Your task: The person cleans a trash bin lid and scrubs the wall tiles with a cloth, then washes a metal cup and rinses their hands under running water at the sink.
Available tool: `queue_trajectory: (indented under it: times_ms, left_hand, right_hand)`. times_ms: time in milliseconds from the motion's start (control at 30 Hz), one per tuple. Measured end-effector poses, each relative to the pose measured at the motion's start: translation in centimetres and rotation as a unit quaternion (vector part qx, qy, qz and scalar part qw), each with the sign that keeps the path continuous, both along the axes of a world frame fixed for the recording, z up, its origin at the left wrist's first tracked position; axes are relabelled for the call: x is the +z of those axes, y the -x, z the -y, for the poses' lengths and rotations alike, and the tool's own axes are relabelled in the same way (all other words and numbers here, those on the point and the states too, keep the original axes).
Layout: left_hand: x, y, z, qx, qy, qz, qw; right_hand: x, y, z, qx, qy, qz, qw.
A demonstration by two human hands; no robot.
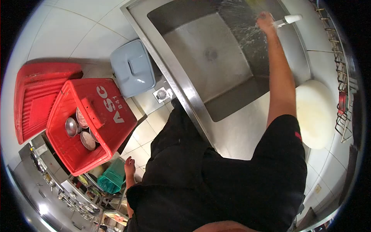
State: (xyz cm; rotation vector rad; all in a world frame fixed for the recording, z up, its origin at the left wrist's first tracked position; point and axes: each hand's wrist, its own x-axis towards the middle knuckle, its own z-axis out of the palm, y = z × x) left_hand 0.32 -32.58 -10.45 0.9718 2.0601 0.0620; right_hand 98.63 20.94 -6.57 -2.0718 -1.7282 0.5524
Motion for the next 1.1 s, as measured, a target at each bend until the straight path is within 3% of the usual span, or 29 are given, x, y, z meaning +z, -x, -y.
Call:
queue_trajectory:
  times_ms: [33, 67, 100, 133, 167, 233, 267, 333, 367, 433, 533, 633, 667, 800, 933, 967, 1033, 1100]
  left_hand:
    - [0.4, -0.2, -0.5, 0.002, 0.012, -0.008, 1.000]
    - [-1.0, 1.5, 0.1, -0.072, -0.027, -0.036, 0.996]
    - [-0.6, 1.9, 0.0, -0.056, -0.029, -0.027, 0.998]
    - [-0.4, 2.0, -0.4, -0.038, -0.033, -0.019, 0.999]
    - [-0.1, 1.7, -0.7, -0.019, -0.037, -0.009, 0.999]
    - [1.0, 1.1, -1.0, -0.025, -0.026, -0.024, 0.999]
    - [1.8, 0.7, -1.3, -0.024, -0.021, -0.033, 0.999]
    - [2.3, 0.6, -0.7, -0.036, -0.005, -0.060, 0.998]
    - [-0.9, 4.1, 2.8, -0.109, -0.065, -0.051, 0.991]
    - [1.5, 1.3, 1.9, -0.018, -0.005, -0.082, 0.996]
    - [-1.2, 3.4, 5.4, -0.131, 0.006, -0.096, 0.987]
    - [1.3, -0.5, 4.2, 0.070, 0.016, -0.050, 0.996]
    - [1.6, -0.8, 4.0, 0.055, 0.027, -0.052, 0.997]
    - [2.7, -2.3, 3.5, 0.072, 0.051, -0.057, 0.994]
    - [2.3, -2.9, 4.1, 0.087, 0.044, -0.065, 0.993]
    - [1.4, -2.5, 5.4, 0.114, 0.022, -0.051, 0.992]
    - [0.9, -3.1, 5.9, 0.199, 0.054, -0.015, 0.978]
    - [1.4, -3.9, 6.4, 0.192, 0.047, -0.028, 0.980]
  right_hand:
    - [1.7, -2.6, -0.2, 0.052, 0.033, -0.203, 0.977]
    - [2.0, -3.0, -0.5, 0.059, 0.056, -0.217, 0.973]
    - [2.4, -3.4, -0.8, 0.065, 0.080, -0.229, 0.968]
    - [2.4, -2.6, -0.8, 0.028, 0.090, -0.052, 0.994]
    - [2.5, -1.8, -0.7, -0.008, 0.095, 0.129, 0.987]
    - [2.0, 0.9, -2.6, -0.072, 0.079, 0.465, 0.879]
    - [1.8, 0.9, -3.5, -0.081, 0.089, 0.514, 0.850]
    - [1.6, -1.1, -4.1, -0.052, 0.128, 0.486, 0.863]
    - [1.6, -2.1, -4.5, -0.036, 0.143, 0.468, 0.872]
    - [1.6, -4.9, -5.7, -0.013, 0.166, 0.436, 0.884]
    - [2.1, -7.8, -6.3, 0.016, 0.204, 0.411, 0.889]
    - [1.4, -9.5, -8.4, 0.047, 0.242, 0.389, 0.888]
    - [1.1, -9.4, -8.9, 0.049, 0.244, 0.389, 0.887]
    - [0.2, -2.7, -7.0, -0.069, 0.155, 0.457, 0.873]
    - [-5.3, -8.5, -6.1, -0.044, 0.114, 0.578, 0.806]
    - [-5.1, -6.6, -5.5, -0.051, 0.048, 0.555, 0.829]
    - [-6.0, 0.1, -1.9, -0.047, -0.129, 0.390, 0.911]
    - [-9.7, 7.3, 3.7, -0.022, -0.158, 0.213, 0.964]
